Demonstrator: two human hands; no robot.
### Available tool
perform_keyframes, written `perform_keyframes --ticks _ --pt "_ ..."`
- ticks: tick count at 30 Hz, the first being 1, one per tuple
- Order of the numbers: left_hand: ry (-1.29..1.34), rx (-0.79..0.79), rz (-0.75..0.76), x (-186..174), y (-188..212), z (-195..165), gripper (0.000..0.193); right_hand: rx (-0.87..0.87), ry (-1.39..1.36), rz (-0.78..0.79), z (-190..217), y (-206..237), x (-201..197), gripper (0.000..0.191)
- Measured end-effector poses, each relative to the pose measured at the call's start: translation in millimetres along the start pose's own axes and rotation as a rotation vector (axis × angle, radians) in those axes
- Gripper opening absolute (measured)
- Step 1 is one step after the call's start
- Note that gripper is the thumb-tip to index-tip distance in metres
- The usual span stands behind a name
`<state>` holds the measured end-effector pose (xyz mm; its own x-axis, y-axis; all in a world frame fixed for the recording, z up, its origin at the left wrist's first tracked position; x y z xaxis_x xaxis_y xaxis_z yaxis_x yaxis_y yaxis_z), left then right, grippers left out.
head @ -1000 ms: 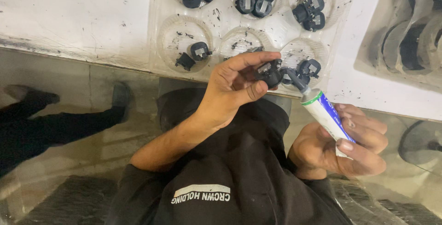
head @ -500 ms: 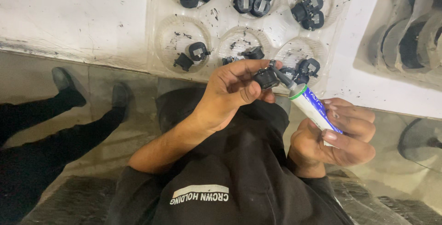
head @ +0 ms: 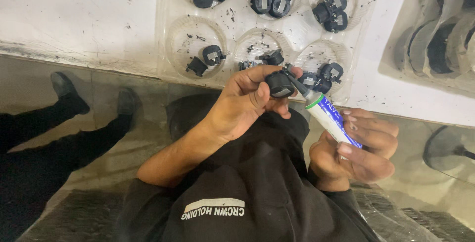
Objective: The person picks small black plastic components one at a time from a tray, applies adhesive to each from a squeeze tube, and places the treated component back into the tray. They work through many components in sequence, occasionally repositioning parts in the tray.
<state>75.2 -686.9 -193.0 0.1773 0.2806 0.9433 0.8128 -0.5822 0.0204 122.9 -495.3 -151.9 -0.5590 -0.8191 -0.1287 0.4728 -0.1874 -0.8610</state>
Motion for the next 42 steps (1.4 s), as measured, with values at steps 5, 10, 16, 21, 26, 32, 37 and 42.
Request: perform_keyframes --ticks 5,10,16,21,26,32,37,42 --pt "0.053 0.012 0.052 -5 4 -2 0.048 -0.012 0.016 0.061 4 -9 2 0.038" --pt "-0.243 0.199 -0.042 -7 2 -24 0.044 0.233 -0.04 -0.124 8 -4 0 0.038" --pt "-1.176 0.557 -0.118 -23 0 -135 0.042 0.34 -0.054 -0.092 -1 0 -11 0.039" --pt "-1.873 0.421 -0.162 -11 15 -170 0.034 0.395 -0.119 -0.082 1 7 -7 0.039" --pt "-2.524 0.576 -0.034 -6 25 -171 0.029 0.39 -0.154 -0.104 5 10 0 0.039" --pt "-2.593 0.509 -0.088 -21 20 -166 0.034 0.393 -0.152 -0.076 11 6 -1 0.04" --pt "-2.551 0.471 -0.257 -3 38 -156 0.051 0.374 -0.139 -0.085 11 4 -4 0.04" --pt "-2.265 0.343 -0.438 11 50 -137 0.042 0.386 -0.14 -0.09 14 5 -8 0.039"
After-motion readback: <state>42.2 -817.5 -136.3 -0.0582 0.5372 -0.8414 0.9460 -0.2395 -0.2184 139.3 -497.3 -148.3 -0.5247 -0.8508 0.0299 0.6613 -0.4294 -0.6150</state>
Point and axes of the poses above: each hand's wrist, its own y-axis away from the middle knuckle, its own x-axis out of the palm, z = x × y, the point moved 2 cm from there along -y, towards the middle knuckle, and after that the axes turned 1 degree about z, right-handed, at the moved point
